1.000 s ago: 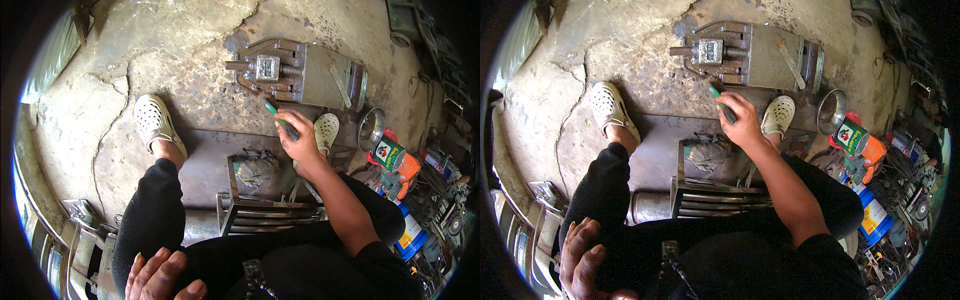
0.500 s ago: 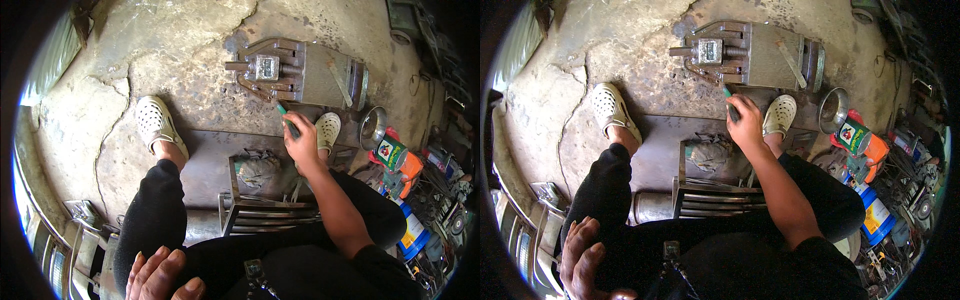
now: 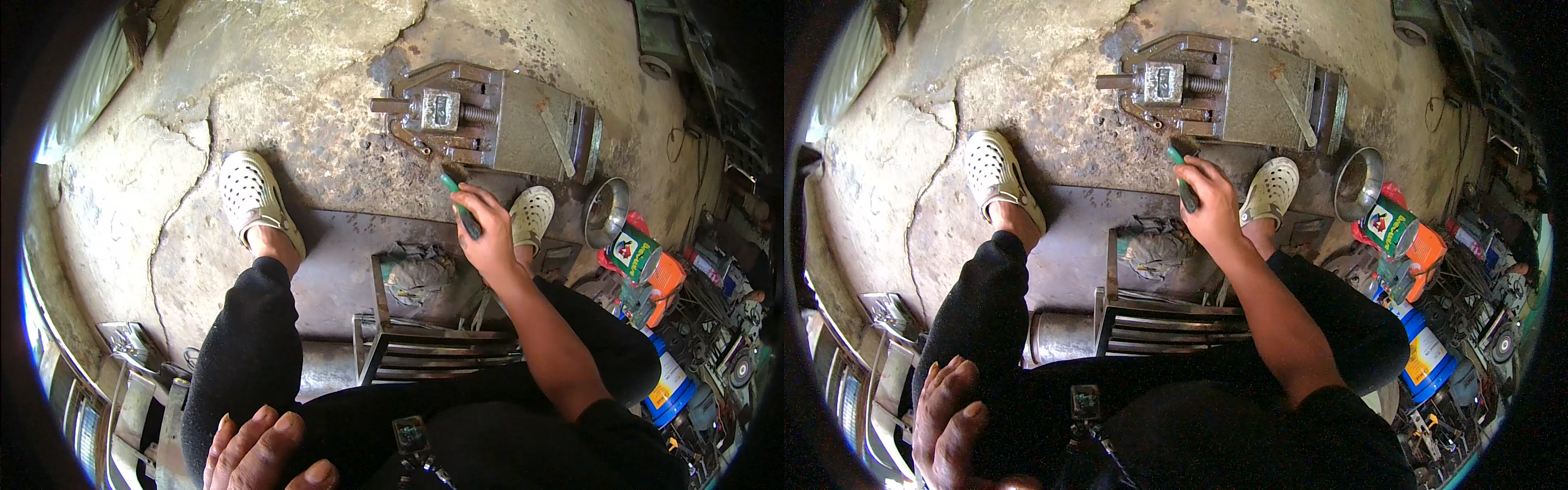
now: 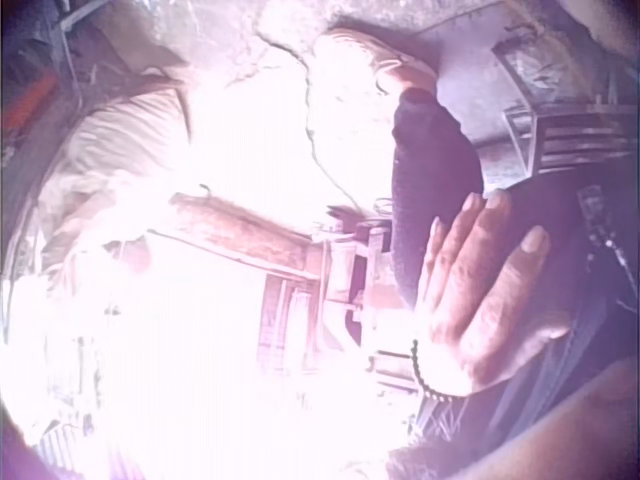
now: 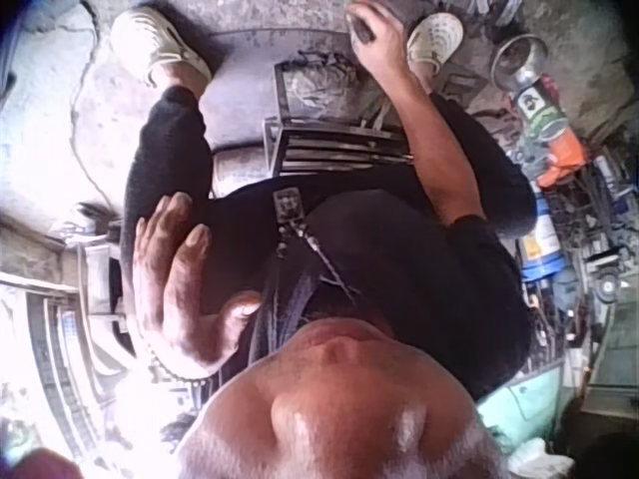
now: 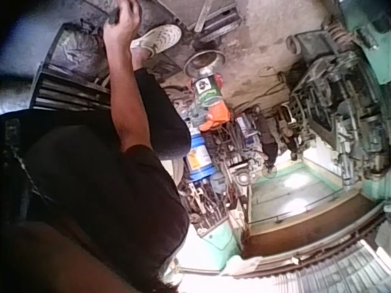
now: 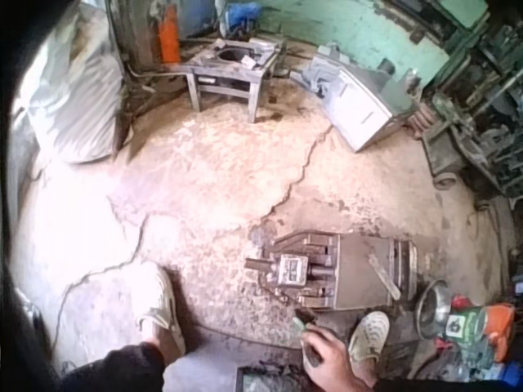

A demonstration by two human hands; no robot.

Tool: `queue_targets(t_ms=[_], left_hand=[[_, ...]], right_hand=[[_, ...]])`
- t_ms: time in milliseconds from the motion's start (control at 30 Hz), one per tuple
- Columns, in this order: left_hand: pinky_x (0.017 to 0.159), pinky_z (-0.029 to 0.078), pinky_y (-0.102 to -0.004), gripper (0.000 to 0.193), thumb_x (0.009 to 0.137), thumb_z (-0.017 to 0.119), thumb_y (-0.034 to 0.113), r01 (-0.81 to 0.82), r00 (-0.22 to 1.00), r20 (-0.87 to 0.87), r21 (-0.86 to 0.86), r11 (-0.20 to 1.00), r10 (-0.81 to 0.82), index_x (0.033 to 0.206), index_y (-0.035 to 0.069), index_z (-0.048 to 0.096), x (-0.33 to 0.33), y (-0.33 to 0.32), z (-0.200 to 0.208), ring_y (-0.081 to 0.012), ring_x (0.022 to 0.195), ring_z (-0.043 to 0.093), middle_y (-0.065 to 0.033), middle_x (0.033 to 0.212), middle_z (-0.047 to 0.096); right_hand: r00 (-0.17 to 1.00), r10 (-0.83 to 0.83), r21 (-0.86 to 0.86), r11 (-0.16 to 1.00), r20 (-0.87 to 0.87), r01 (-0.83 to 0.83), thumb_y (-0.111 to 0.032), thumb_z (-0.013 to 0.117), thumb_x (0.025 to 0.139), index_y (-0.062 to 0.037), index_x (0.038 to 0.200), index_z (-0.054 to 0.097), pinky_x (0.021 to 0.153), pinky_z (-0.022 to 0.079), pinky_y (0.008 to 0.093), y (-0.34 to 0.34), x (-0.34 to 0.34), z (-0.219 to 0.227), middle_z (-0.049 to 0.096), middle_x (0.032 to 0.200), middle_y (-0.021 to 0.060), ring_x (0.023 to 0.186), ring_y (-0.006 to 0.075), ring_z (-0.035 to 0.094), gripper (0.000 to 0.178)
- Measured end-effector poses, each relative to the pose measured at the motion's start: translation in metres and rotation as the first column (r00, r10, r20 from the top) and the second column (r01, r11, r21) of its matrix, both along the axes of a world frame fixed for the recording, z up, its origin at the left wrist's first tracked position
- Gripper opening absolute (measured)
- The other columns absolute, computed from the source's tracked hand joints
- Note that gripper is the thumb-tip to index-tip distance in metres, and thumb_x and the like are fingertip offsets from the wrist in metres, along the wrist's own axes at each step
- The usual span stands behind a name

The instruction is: The person cleans a metal part clamped in a bench vise using a green-handled brush and a cloth. The person scrubs the part with the brush and then wipes it with the cloth.

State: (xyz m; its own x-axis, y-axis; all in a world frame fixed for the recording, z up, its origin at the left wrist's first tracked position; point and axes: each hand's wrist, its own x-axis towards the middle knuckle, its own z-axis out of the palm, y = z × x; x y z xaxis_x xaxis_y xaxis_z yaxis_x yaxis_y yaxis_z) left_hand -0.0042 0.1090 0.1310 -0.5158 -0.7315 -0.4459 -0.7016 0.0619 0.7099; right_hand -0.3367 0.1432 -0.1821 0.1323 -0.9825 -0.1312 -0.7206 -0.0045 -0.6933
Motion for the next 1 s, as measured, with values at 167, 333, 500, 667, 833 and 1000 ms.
queue_targets(t_ms=[167, 333, 500, 667, 833, 1000], left_hand=[[0.102, 0.046, -0.0564, 0.065, 0.097, 0.058, 0.053, 0.01, 1.0, 0.007, -0.003, 1.0, -0.01, 0.132, -0.001, 0.055, 0.0, -0.001, 0.001, -0.0468, 0.119, 0.06, -0.029, 0.131, 0.06], [0.103, 0.046, -0.0563, 0.064, 0.096, 0.059, 0.053, 0.006, 1.0, 0.006, 0.001, 1.0, -0.006, 0.132, 0.0, 0.056, 0.0, -0.001, 0.001, -0.0466, 0.12, 0.06, -0.0287, 0.131, 0.06], [0.103, 0.046, -0.0561, 0.064, 0.096, 0.06, 0.053, 0.002, 1.0, 0.004, 0.01, 1.0, -0.002, 0.131, 0.0, 0.056, 0.001, -0.001, 0.001, -0.046, 0.12, 0.06, -0.0285, 0.132, 0.059], [0.103, 0.046, -0.0557, 0.064, 0.096, 0.06, 0.053, 0.02, 1.0, 0.011, 0.006, 1.0, -0.02, 0.13, -0.001, 0.057, 0.0, -0.002, 0.002, -0.0458, 0.12, 0.06, -0.0282, 0.132, 0.059], [0.103, 0.046, -0.0559, 0.064, 0.095, 0.06, 0.053, 0.02, 1.0, 0.006, 0.003, 1.0, -0.02, 0.129, -0.001, 0.057, 0.0, -0.002, 0.001, -0.0462, 0.12, 0.06, -0.0283, 0.132, 0.059], [0.103, 0.046, -0.0566, 0.064, 0.095, 0.061, 0.053, -0.016, 1.0, -0.01, 0.001, 1.0, 0.016, 0.129, -0.001, 0.057, 0.0, 0.0, 0.0, -0.0469, 0.119, 0.06, -0.0285, 0.132, 0.06]], right_hand=[[0.998, -0.067, -0.014, 0.998, -0.021, 0.067, 0.006, 0.07, 0.077, -0.0004, 0.105, 0.068, 0.088, 0.055, 0.0409, -0.016, 0.034, -0.017, 0.068, 0.112, 0.02, 0.102, 0.0375, 0.069, 0.029], [0.996, 0.02, 0.021, 1.0, 0.085, -0.022, 0.009, 0.068, 0.077, 0.0001, 0.106, 0.069, 0.089, 0.055, 0.0406, -0.009, 0.025, -0.007, 0.068, 0.115, 0.0202, 0.107, 0.0365, 0.068, 0.03], [0.997, 0.044, -0.027, 0.999, 0.058, -0.043, 0.01, 0.068, 0.078, 0.0004, 0.106, 0.07, 0.088, 0.055, 0.0395, -0.006, 0.012, 0.0, 0.069, 0.114, 0.0194, 0.108, 0.0348, 0.068, 0.03], [0.995, -0.049, 0.023, 0.999, 0.083, 0.047, 0.011, 0.066, 0.077, 0.0002, 0.106, 0.069, 0.088, 0.055, 0.0392, -0.016, 0.032, -0.006, 0.069, 0.111, 0.0194, 0.106, 0.0352, 0.069, 0.031], [0.98, -0.017, 0.027, 1.0, 0.197, 0.012, 0.009, 0.067, 0.08, 0.0, 0.105, 0.069, 0.089, 0.054, 0.0384, -0.012, 0.026, 0.007, 0.069, 0.113, 0.0184, 0.105, 0.0338, 0.069, 0.026], [0.983, 0.02, 0.252, 0.965, 0.184, -0.067, 0.007, 0.067, 0.085, 0.0008, 0.103, 0.067, 0.085, 0.054, 0.0372, 0.01, 0.002, 0.007, 0.07, 0.104, 0.0153, 0.094, 0.0258, 0.068, 0.019]])
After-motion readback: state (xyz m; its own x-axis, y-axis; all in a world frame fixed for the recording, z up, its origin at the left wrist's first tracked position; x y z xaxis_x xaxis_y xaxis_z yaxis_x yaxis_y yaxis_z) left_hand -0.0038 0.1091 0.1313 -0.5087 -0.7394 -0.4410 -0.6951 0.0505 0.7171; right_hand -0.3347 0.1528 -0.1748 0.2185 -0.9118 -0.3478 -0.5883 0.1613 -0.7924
